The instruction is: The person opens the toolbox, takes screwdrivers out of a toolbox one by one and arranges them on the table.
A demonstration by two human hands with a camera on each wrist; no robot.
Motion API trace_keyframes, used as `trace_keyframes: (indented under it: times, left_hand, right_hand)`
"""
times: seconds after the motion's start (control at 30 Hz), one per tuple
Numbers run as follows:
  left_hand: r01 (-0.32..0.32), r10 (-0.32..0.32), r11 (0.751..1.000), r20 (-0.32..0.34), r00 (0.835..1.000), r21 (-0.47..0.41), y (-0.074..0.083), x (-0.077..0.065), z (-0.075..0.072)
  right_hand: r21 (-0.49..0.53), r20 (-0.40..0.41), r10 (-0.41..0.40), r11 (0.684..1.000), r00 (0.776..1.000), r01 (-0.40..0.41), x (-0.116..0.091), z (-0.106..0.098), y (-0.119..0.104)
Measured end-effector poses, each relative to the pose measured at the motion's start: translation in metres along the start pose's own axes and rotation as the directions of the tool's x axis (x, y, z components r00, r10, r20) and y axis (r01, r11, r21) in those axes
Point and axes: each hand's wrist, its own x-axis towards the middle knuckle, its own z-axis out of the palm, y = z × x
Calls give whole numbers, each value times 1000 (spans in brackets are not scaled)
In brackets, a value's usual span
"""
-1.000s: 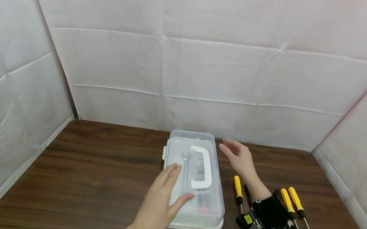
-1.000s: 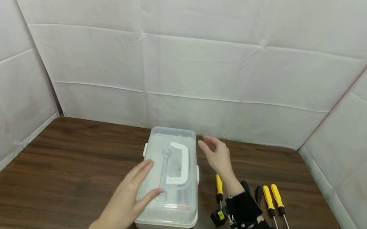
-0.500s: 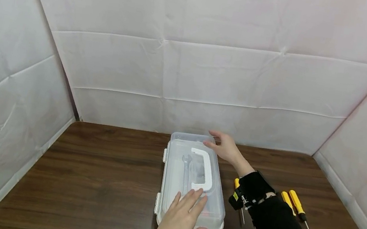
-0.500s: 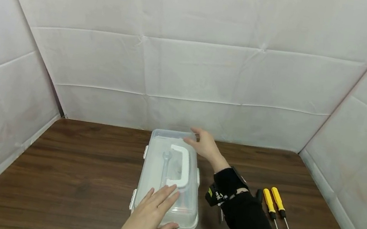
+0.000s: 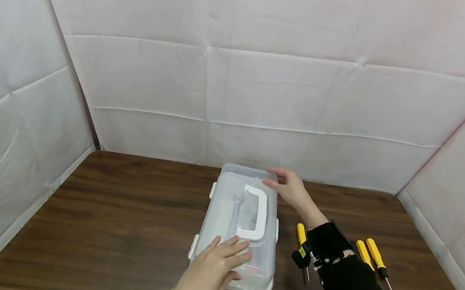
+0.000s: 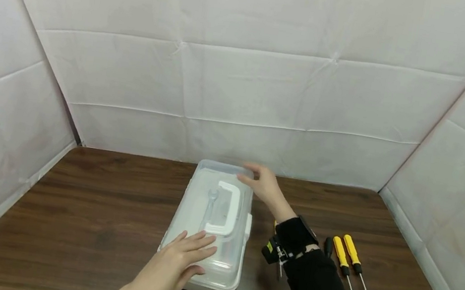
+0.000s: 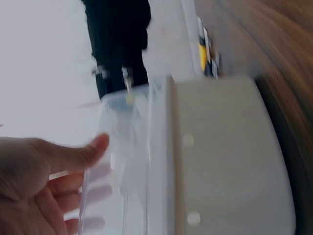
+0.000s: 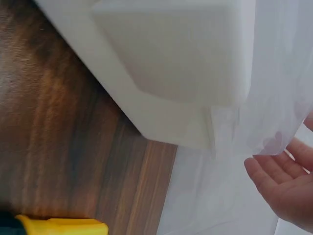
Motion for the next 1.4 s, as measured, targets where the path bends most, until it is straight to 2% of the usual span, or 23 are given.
trace_keyframes:
  times: [0.1,0.27,0.37,0.43,0.57,0.63,0.7,0.77,0.87,0.97,1.07,1.17,1.3,1.4]
  left_hand:
    - [-80,80,997,22,997,-21,-18,-6,-7]
    - [-209,210,977,28,977,-30,-50,-14,-19]
    - [-207,209,978,39,977,-37,-62,-17,-28]
    - [-175,177,984,61,982,-32,-66,-18,-33]
    - [-98,95,995,135,986,17,-60,-19,-42]
    - [-67,57,995,133,990,72,-51,-19,-43]
    - [-24,16,993,73,997,118,-40,-18,-40]
    - [24,-20,989,-24,1000,148,-27,-17,-33]
    - [92,-66,981,-151,986,169,-10,-16,-19]
    - [143,-101,962,-186,977,231,3,-15,-7]
    - [178,-126,939,-187,974,293,9,-14,1]
    - [186,-131,931,-188,973,313,9,-14,3]
    - [177,-131,949,-187,974,259,2,-16,1]
    - [154,-124,973,-176,977,172,-12,-20,-3]
  right_hand:
    - [-6,-29,24,1000,999,-24,-10,-3,4]
    - [-43,-65,56,997,996,-59,-30,-8,9]
    - [-72,-85,59,995,995,-65,-40,-10,10]
    - [-88,-95,52,994,994,-60,-45,-10,11]
    - [-132,-99,11,991,995,-24,-48,-11,12]
    - [-153,-90,-43,988,995,29,-48,-12,12]
    - [-187,-66,-127,976,990,112,-48,-15,13]
    - [-229,-25,-226,950,974,214,-48,-17,15]
    - [-282,57,-351,892,935,352,-48,-21,17]
    - [-299,120,-408,854,905,425,-49,-22,20]
    - [-294,140,-415,850,899,438,-50,-22,22]
    - [-282,129,-412,857,902,431,-53,-20,22]
    - [-287,77,-399,869,914,403,-60,-15,20]
    - [-311,6,-381,878,925,364,-71,-7,17]
